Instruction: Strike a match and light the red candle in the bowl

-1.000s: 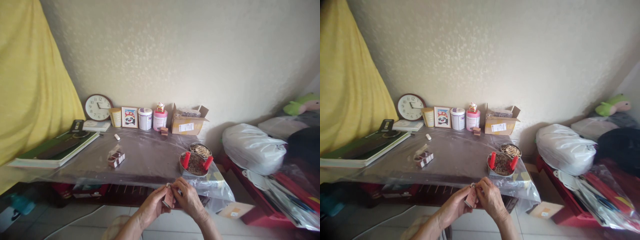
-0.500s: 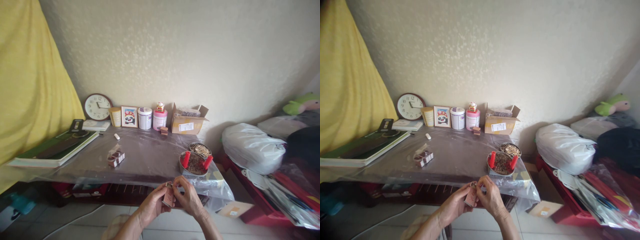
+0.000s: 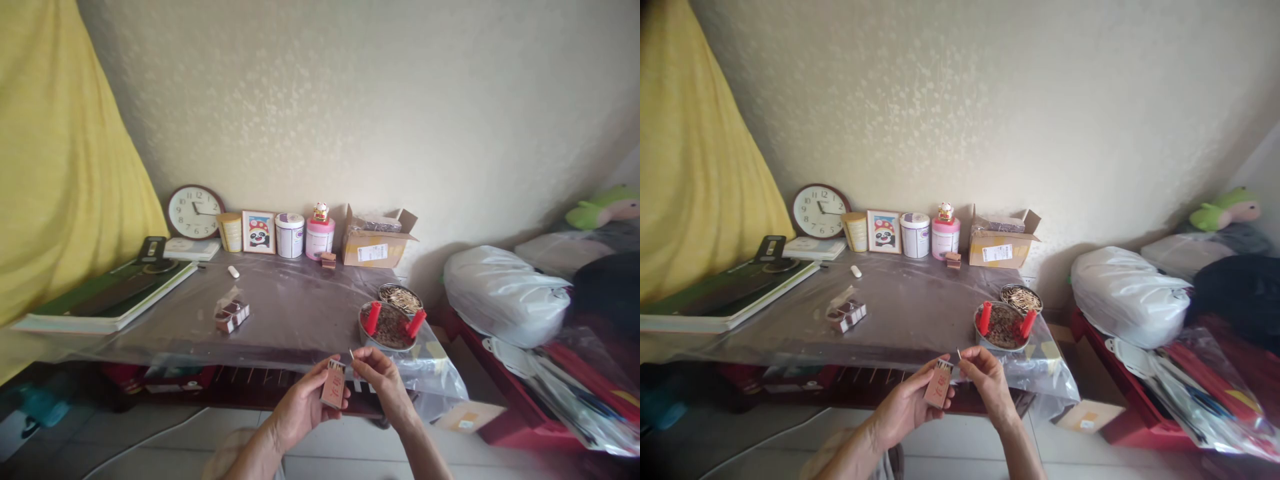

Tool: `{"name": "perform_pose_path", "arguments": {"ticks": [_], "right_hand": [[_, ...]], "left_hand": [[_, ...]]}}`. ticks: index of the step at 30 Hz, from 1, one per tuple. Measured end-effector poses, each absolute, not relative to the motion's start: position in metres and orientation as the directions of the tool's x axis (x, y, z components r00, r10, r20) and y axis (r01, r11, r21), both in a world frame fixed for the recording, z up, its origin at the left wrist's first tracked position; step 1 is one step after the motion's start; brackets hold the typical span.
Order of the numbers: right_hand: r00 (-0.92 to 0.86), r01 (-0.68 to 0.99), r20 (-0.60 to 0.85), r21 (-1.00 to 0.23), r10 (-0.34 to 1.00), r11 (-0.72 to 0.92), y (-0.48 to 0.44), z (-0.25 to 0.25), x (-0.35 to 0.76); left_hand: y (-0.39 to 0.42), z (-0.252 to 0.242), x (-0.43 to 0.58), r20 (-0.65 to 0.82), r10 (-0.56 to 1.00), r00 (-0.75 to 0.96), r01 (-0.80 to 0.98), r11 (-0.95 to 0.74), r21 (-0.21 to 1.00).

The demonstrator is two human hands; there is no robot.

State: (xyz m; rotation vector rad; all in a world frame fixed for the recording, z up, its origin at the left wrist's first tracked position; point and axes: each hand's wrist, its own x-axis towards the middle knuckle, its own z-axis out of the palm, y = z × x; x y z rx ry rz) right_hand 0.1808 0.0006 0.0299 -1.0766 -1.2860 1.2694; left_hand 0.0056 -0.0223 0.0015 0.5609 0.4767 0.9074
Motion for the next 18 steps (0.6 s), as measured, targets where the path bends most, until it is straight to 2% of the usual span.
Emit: {"name": "perform_pose_path", "arguments": {"ticks": [6,12,15,18], "right_hand": [[-0.113,0.218,0.226,-0.945,0.968,0.246,-0.0001,0.0240,0.1825],[-0.214,0.456,0.486,-0.717,0.847,0.527,-0.0043,0.0294,0.1829],[-0.283,0.508,0.508,-0.640,0.814,0.576,-0.0053,0.0292,0.1827],[-0.316,0.519,0.503,-0.618,0.805,0.590,-0.0062,0.0271,0.1824]], "left_hand": [[-0.0227,0.0018,0.0050,-0.120,0.840,0.529,-0.598,0.469,0.650],[-0.0229,0.0011,0.0058,-0.129,0.836,0.533,-0.595,0.478,0.646],[-0.0230,0.0014,0.0062,-0.128,0.836,0.533,-0.599,0.480,0.641],[-0.0227,0.0025,0.0067,-0.130,0.838,0.530,-0.596,0.477,0.646]]}}
